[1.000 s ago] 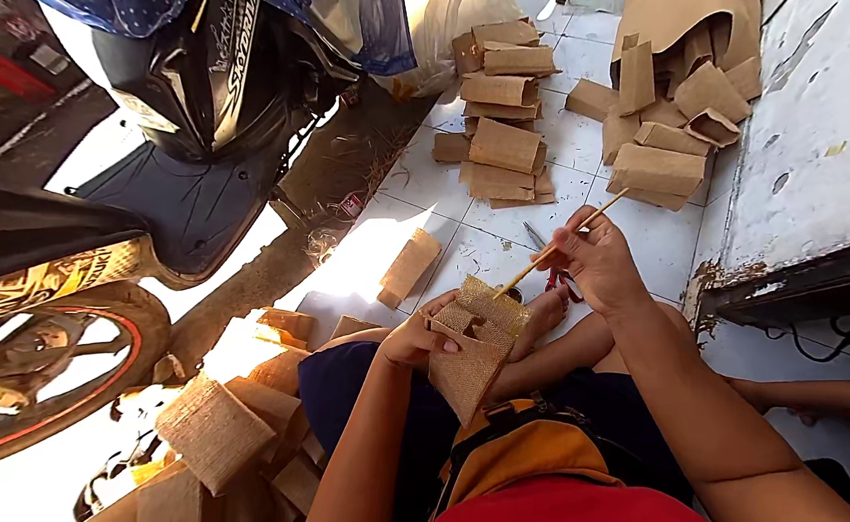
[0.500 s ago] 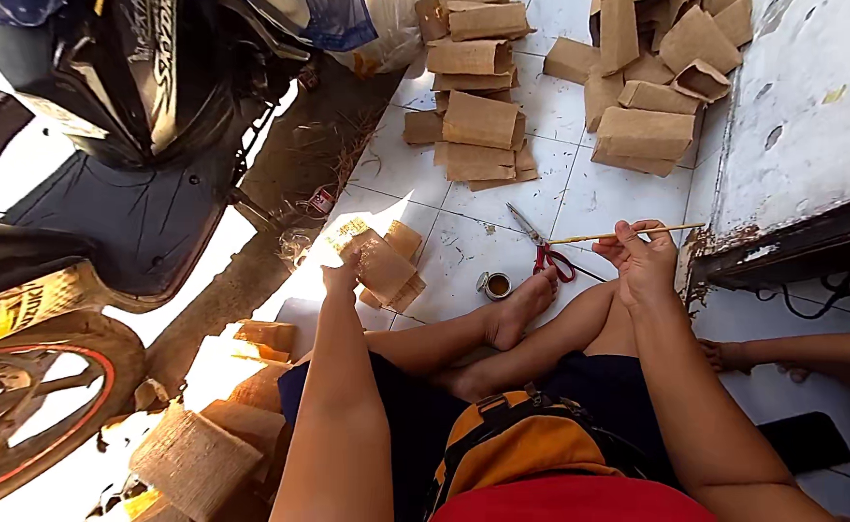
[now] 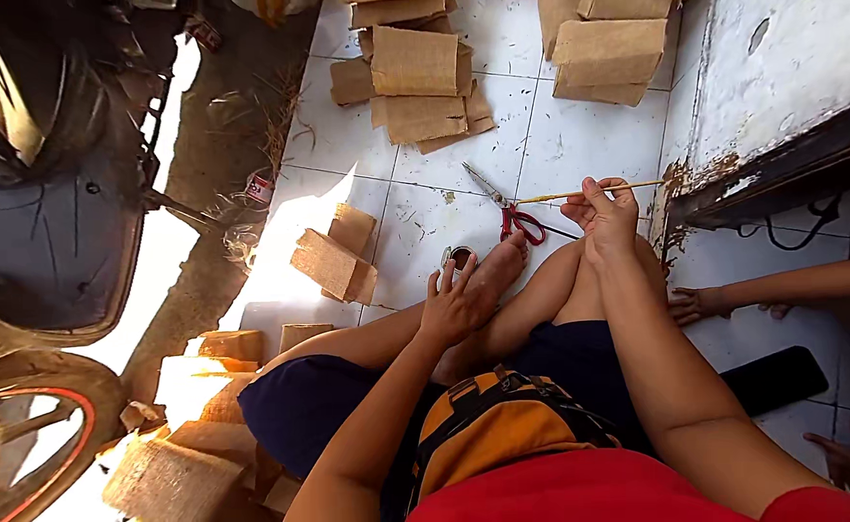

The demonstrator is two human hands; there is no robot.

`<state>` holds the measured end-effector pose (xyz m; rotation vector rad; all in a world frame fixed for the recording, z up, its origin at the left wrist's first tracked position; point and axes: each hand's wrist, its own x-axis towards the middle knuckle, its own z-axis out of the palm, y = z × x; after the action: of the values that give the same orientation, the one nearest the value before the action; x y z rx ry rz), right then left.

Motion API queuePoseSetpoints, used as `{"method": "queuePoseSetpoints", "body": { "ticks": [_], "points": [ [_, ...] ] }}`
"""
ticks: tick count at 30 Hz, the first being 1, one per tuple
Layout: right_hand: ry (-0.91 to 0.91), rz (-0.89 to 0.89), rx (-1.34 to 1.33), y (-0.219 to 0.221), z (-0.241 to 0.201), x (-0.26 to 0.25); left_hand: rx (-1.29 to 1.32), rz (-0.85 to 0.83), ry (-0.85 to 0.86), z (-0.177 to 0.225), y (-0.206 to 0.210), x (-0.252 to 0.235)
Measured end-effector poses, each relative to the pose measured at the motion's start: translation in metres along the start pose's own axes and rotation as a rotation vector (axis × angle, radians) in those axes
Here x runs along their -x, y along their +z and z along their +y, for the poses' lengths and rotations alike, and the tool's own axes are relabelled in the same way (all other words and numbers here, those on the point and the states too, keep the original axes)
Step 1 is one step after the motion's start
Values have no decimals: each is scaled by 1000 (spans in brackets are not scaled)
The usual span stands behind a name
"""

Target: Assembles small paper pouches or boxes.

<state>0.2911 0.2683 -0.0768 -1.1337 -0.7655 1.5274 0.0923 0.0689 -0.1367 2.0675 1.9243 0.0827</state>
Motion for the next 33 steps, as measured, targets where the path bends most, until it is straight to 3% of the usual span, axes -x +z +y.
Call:
{"method": "queuePoseSetpoints", "body": {
  "ticks": [2, 4, 7, 11, 14, 16, 20, 23, 25, 28, 31, 33],
  "points": [
    [12, -8, -16, 1, -1, 0, 138, 20, -32, -1, -6, 0],
    [18, -16, -33, 1, -2, -1, 387, 168, -137, -9, -7, -1],
    [38, -29, -53, -1, -3, -3, 824, 346, -528, -31, 0, -11],
    [70, -50, -43, 0, -4, -3, 1216, 191, -1089, -38, -11, -44],
    [81, -44, -55, 0, -4, -2, 1327, 82, -1260, -41, -17, -60],
    [89, -41, -68, -1, -5, -2, 1404, 138, -1305, -47, -15, -63],
    [94, -47, -76, -2, -4, -4, 1484, 422, -1183, -45, -16, -59],
    [104, -62, -72, 0, -4, -4, 1319, 572, -854, -34, -10, -46],
    [108, -64, -64, 0, -4, -4, 1168, 498, -617, -29, -3, -37],
    [103, -68, -62, 0, -3, -4, 849, 365, -412, -20, -2, -37],
    [96, -58, -64, -2, -3, -3, 589, 407, -333, -18, 7, -44],
    [98, -55, -57, -2, -3, -2, 539, 358, -381, -18, 5, -50]
  ]
}}
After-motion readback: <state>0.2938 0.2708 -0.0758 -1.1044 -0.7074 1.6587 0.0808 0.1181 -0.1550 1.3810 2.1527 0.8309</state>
